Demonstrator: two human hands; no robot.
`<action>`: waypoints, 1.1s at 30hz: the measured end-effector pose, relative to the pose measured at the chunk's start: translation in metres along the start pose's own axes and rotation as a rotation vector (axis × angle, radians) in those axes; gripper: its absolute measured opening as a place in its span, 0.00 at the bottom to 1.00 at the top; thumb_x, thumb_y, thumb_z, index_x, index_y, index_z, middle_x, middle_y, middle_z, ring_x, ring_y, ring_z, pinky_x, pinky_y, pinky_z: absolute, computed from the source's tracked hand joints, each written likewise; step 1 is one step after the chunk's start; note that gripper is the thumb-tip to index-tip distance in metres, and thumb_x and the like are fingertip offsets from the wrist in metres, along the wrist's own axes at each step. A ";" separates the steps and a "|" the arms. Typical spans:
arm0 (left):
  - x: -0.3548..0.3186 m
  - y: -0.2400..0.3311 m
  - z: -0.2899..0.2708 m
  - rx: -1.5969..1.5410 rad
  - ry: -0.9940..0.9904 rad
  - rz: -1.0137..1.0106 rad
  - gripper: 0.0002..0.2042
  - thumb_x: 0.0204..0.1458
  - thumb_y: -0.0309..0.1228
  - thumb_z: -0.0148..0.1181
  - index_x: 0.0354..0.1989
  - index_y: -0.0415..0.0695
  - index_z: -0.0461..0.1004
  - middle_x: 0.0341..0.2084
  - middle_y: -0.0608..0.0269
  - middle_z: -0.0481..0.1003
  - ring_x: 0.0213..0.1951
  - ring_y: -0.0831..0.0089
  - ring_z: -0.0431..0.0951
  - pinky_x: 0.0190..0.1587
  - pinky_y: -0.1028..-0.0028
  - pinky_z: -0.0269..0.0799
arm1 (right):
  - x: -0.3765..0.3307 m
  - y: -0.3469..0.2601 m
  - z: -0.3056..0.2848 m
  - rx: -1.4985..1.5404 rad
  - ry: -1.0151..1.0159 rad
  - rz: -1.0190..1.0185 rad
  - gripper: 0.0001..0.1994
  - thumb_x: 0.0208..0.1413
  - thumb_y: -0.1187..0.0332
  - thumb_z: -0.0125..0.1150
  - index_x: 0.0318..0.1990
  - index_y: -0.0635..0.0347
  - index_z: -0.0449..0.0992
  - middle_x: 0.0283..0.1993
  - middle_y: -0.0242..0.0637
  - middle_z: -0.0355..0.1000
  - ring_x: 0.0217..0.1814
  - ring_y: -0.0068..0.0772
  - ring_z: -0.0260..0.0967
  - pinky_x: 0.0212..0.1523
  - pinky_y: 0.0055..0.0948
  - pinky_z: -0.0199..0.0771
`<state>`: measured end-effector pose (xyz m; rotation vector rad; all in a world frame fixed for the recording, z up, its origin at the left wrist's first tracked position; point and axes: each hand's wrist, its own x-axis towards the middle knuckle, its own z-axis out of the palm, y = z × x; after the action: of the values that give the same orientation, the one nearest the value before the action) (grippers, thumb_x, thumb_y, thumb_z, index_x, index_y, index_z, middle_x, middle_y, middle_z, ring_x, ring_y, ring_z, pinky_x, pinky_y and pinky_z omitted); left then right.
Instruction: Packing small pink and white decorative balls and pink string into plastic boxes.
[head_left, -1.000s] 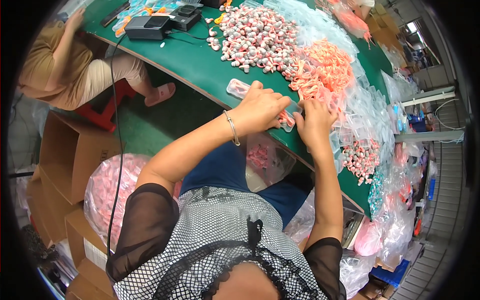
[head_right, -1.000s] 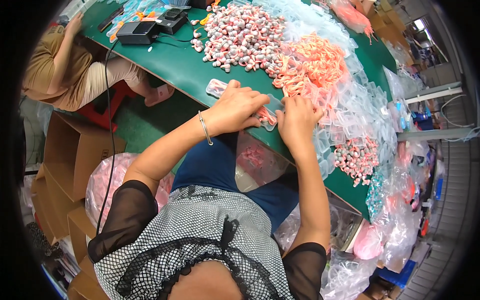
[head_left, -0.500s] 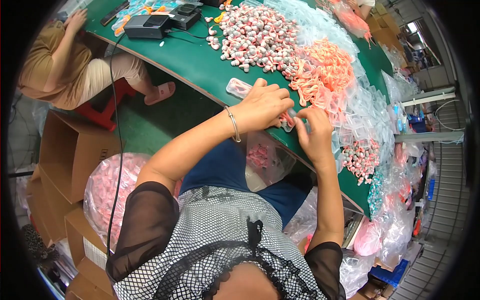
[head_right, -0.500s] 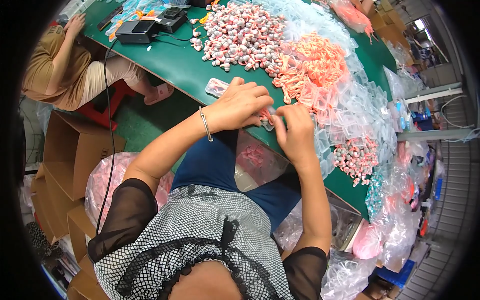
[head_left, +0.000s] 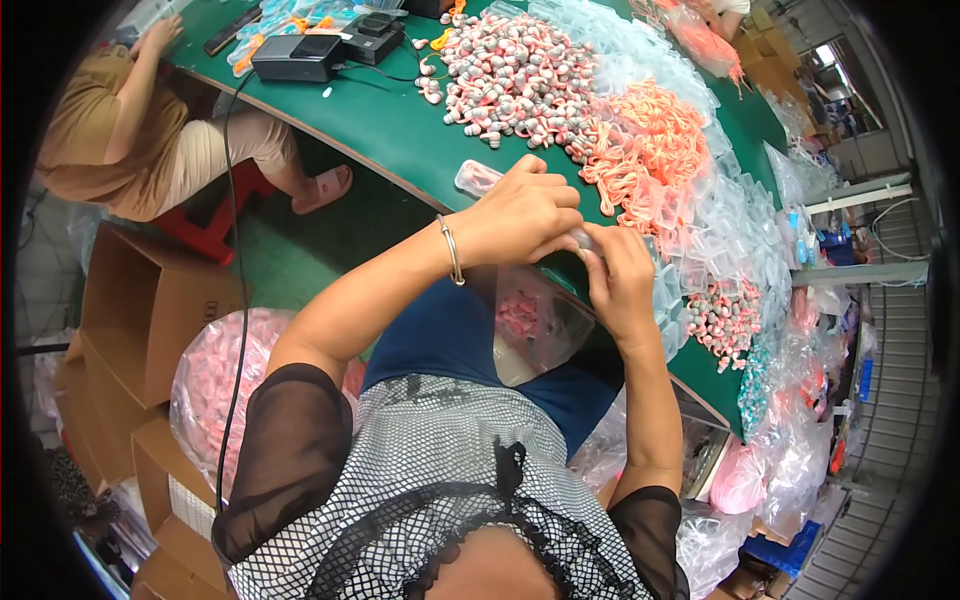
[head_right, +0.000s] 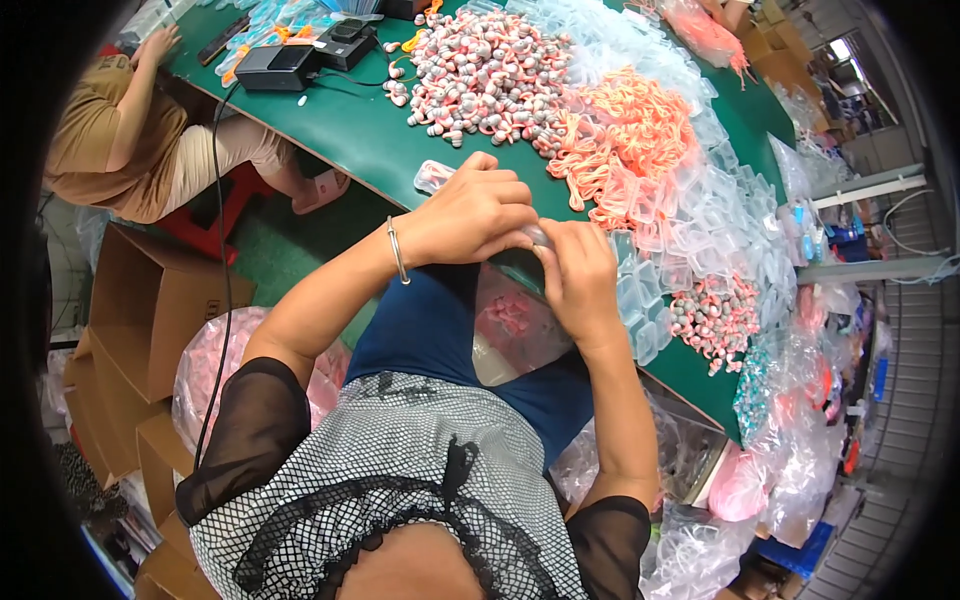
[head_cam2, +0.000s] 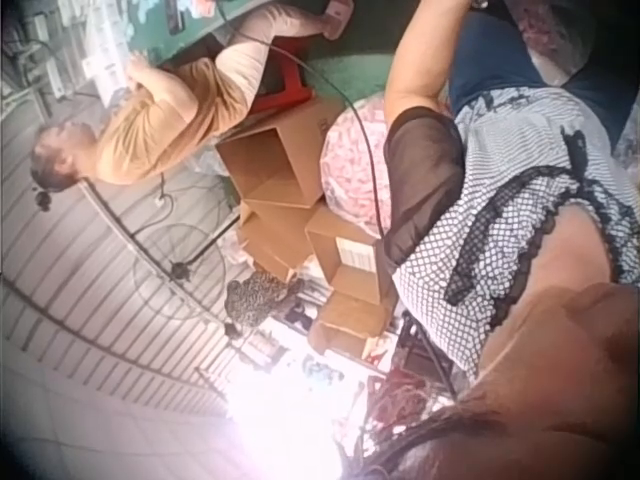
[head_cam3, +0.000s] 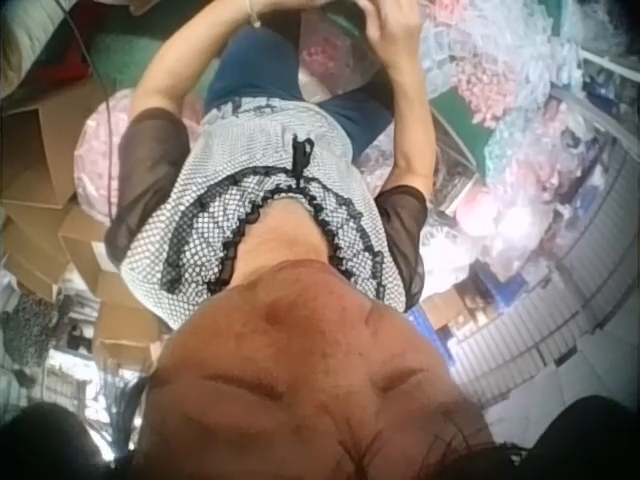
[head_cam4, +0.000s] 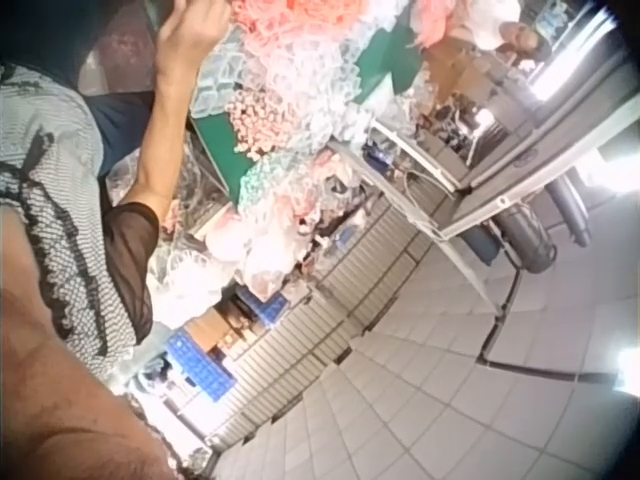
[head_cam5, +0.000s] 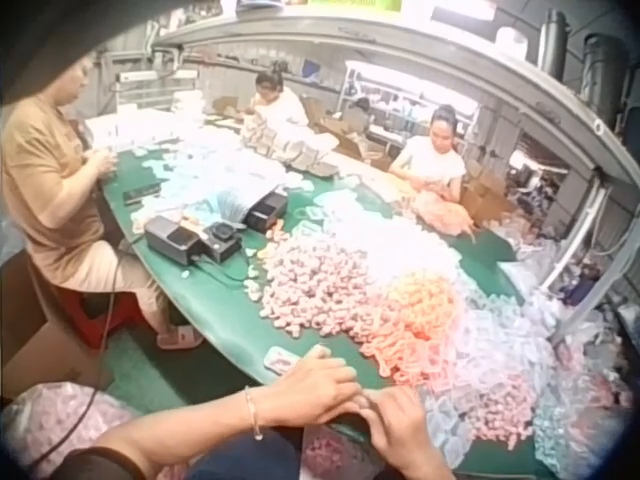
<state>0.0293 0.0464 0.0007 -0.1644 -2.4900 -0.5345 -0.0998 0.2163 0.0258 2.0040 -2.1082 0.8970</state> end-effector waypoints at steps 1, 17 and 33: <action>-0.003 -0.002 -0.004 0.002 -0.003 -0.003 0.09 0.50 0.39 0.65 0.34 0.49 0.78 0.31 0.69 0.73 0.40 0.70 0.72 0.47 0.61 0.61 | 0.003 -0.003 0.001 0.005 0.000 0.000 0.14 0.48 0.77 0.64 0.44 0.64 0.76 0.41 0.46 0.73 0.43 0.49 0.71 0.44 0.41 0.71; -0.048 -0.005 -0.004 0.205 0.041 -0.209 0.30 0.47 0.50 0.66 0.56 0.47 0.71 0.44 0.60 0.74 0.47 0.61 0.73 0.48 0.62 0.64 | 0.003 -0.015 0.059 0.208 0.091 0.146 0.21 0.51 0.76 0.61 0.53 0.64 0.66 0.49 0.51 0.70 0.50 0.56 0.68 0.53 0.46 0.68; -0.096 0.110 0.117 -1.451 0.109 -0.928 0.25 0.56 0.38 0.61 0.58 0.42 0.61 0.48 0.59 0.69 0.47 0.71 0.73 0.51 0.73 0.71 | -0.152 -0.049 0.072 0.990 0.224 0.791 0.18 0.68 0.62 0.47 0.58 0.65 0.64 0.57 0.43 0.65 0.60 0.32 0.63 0.61 0.32 0.63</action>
<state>0.0733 0.1950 -0.1044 0.4850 -1.4395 -2.4892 -0.0114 0.3186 -0.0857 1.0339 -2.5781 2.5233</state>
